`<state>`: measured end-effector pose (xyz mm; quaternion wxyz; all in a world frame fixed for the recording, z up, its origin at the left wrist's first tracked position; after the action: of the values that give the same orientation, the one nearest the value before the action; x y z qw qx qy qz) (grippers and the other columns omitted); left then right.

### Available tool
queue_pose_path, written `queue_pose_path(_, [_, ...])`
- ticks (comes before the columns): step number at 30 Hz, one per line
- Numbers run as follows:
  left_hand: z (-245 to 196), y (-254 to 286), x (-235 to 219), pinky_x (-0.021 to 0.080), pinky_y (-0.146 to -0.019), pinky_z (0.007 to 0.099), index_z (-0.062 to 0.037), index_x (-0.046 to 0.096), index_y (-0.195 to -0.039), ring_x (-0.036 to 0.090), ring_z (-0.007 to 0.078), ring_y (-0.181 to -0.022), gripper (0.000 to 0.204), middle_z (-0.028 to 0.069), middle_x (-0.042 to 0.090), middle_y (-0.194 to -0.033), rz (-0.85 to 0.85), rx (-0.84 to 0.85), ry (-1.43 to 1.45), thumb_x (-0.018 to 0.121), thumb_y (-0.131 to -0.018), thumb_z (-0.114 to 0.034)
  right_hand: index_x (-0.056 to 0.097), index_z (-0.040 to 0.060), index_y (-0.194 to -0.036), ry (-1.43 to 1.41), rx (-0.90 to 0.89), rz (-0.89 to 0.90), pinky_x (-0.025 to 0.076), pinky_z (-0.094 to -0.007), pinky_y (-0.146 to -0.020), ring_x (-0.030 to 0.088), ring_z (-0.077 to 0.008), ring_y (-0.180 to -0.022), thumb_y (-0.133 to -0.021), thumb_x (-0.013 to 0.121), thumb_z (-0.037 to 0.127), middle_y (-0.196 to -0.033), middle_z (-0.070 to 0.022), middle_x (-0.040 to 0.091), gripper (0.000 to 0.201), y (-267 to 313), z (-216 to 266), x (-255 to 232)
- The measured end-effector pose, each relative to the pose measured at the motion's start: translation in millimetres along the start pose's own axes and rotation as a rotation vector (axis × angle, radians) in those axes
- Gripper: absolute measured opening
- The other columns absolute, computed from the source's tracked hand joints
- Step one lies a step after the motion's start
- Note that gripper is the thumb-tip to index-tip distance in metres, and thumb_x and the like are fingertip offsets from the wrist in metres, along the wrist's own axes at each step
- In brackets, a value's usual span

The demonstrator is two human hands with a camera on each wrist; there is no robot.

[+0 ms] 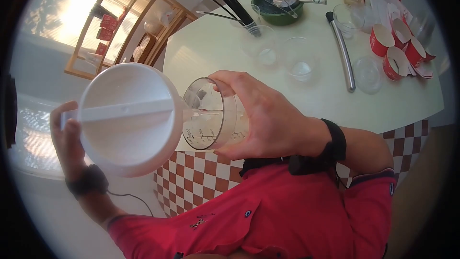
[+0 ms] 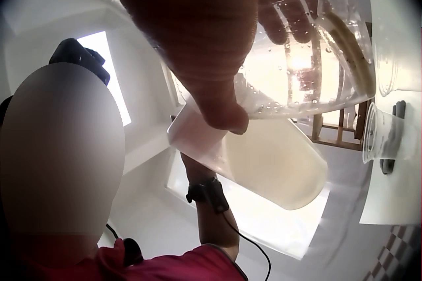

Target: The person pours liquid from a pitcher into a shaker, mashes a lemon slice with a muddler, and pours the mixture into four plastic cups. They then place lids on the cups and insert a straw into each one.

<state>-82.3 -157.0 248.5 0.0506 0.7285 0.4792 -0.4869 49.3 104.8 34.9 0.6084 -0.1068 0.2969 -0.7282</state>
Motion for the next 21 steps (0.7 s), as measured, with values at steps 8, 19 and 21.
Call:
queue_pose_path(8, [-22.7, 4.0, -13.6, 0.05, -0.074, 0.0292, -0.0048, 0.06, -0.113, 0.058, 0.0133, -0.085, 0.081, 0.0035, 0.059, -0.098, 0.05, 0.012, -0.206, 0.085, -0.068, -0.068, 0.038, 0.0017, -0.146, -0.006, 0.034, 0.038, 0.047, -0.0372, -0.106, 0.057, -0.0254, -0.125, -0.058, 0.096, 0.02, -0.133, -0.0143, 0.054, 0.107, 8.3, 2.5, 3.0])
queue_pose_path(19, [-42.9, 3.3, -14.8, 0.05, -0.077, 0.0313, -0.0052, 0.06, -0.117, 0.059, 0.0156, -0.089, 0.088, 0.0036, 0.058, -0.1, 0.097, 0.088, -0.33, 0.081, -0.067, -0.074, 0.037, -0.0004, -0.146, -0.048, 0.043, 0.043, 0.047, -0.0361, -0.107, 0.057, -0.0253, -0.126, -0.058, 0.097, 0.019, -0.134, -0.0153, 0.054, 0.108, 15.4, 0.2, 3.8])
queue_pose_path(21, [-43.2, 3.7, -17.1, 0.05, -0.078, 0.0316, -0.0054, 0.061, -0.118, 0.059, 0.016, -0.091, 0.089, 0.0037, 0.057, -0.101, 0.056, 0.111, -0.366, 0.08, -0.067, -0.076, 0.037, -0.0002, -0.146, -0.046, 0.035, 0.036, 0.047, -0.0359, -0.106, 0.058, -0.0256, -0.125, -0.058, 0.097, 0.019, -0.134, -0.0157, 0.054, 0.108, 16.5, -0.7, 3.6])
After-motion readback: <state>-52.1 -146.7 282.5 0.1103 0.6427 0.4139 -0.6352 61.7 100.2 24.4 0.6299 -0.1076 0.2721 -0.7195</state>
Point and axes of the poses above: each hand's wrist, its own y-axis away from the middle knuckle, its own x-axis out of the palm, z = x × y, the point moved 5 cm from there along -y, towards the middle knuckle
